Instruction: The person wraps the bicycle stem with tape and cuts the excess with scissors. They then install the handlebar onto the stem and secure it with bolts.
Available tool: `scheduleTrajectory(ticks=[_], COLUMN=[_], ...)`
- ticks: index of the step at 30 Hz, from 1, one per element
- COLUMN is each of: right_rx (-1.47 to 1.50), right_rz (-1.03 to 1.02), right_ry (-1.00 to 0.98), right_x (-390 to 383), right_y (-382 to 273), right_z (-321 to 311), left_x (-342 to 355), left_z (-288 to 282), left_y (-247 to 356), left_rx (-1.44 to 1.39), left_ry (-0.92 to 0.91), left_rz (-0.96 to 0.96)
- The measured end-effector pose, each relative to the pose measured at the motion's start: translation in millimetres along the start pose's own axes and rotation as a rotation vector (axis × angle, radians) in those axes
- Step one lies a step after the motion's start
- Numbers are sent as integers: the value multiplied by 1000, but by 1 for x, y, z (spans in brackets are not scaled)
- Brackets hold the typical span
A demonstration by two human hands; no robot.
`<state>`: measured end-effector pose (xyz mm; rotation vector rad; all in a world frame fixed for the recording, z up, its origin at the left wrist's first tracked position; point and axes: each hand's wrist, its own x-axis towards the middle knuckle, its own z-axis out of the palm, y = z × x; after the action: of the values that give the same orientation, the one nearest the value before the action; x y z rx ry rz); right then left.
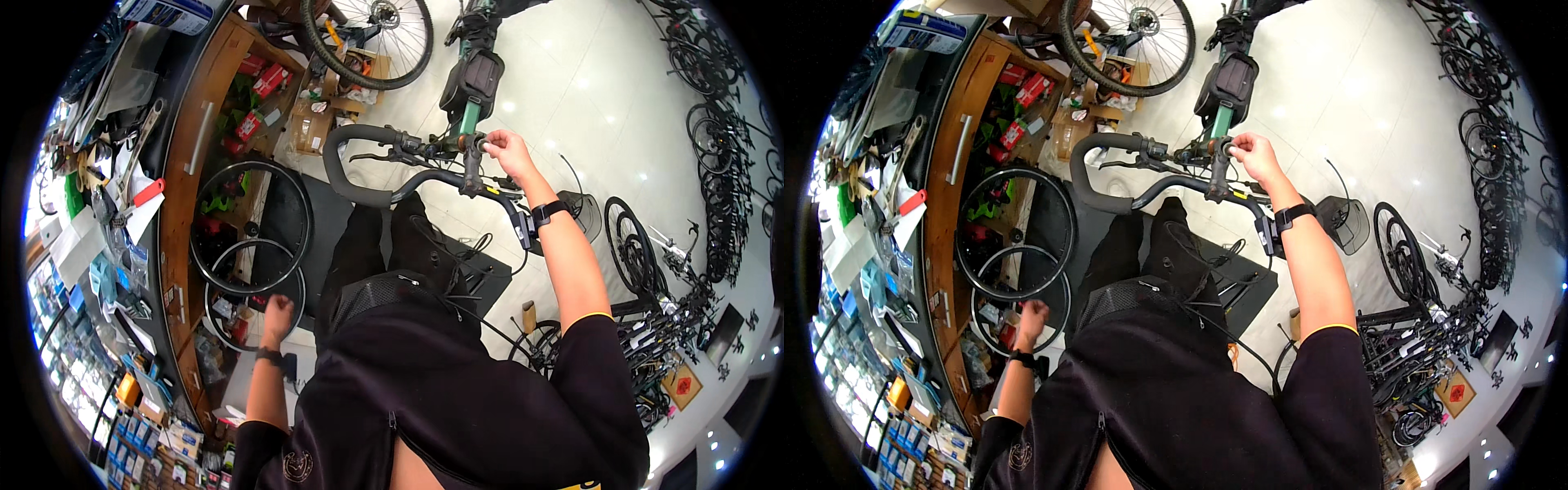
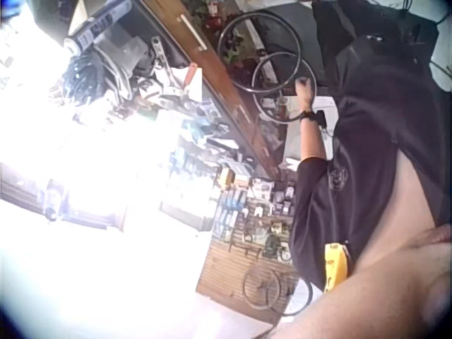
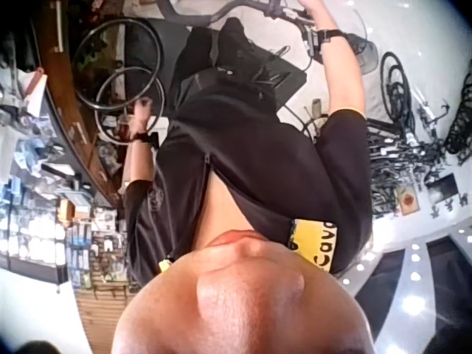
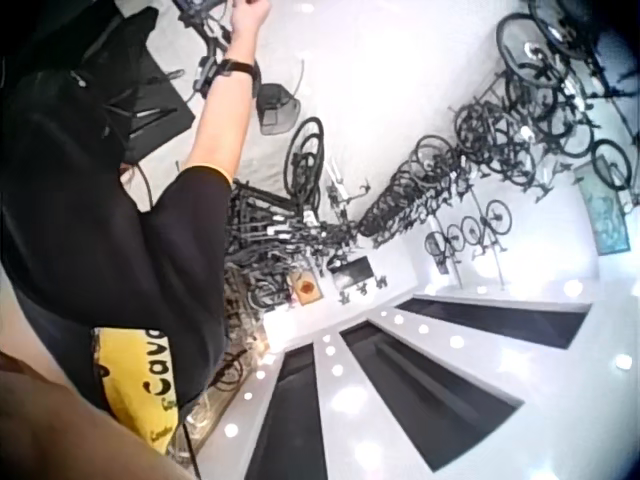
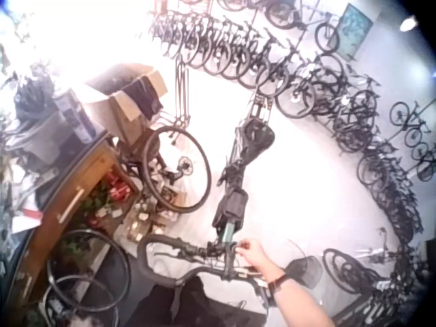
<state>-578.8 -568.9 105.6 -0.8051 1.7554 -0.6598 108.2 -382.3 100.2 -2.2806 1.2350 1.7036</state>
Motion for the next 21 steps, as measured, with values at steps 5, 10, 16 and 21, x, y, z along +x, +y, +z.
scheduleTrajectory(ticks=[5,10,16,21], right_rx=[-157,-285,-167,10], right_rz=[-59,-127,-13,167], right_ry=[16,68,85,21], right_x=[-1,-1,8,11], right_y=[2,-3,-3,-4], right_z=[2,3,-8,-17], left_x=[-43,-40,-18,-12], left_z=[54,93,93,80], left_y=[-35,24,60,45], left_rx=[5,-138,-271,-266], left_ry=[-139,-142,-125,-77], left_rz=[-245,-182,-100,-91])
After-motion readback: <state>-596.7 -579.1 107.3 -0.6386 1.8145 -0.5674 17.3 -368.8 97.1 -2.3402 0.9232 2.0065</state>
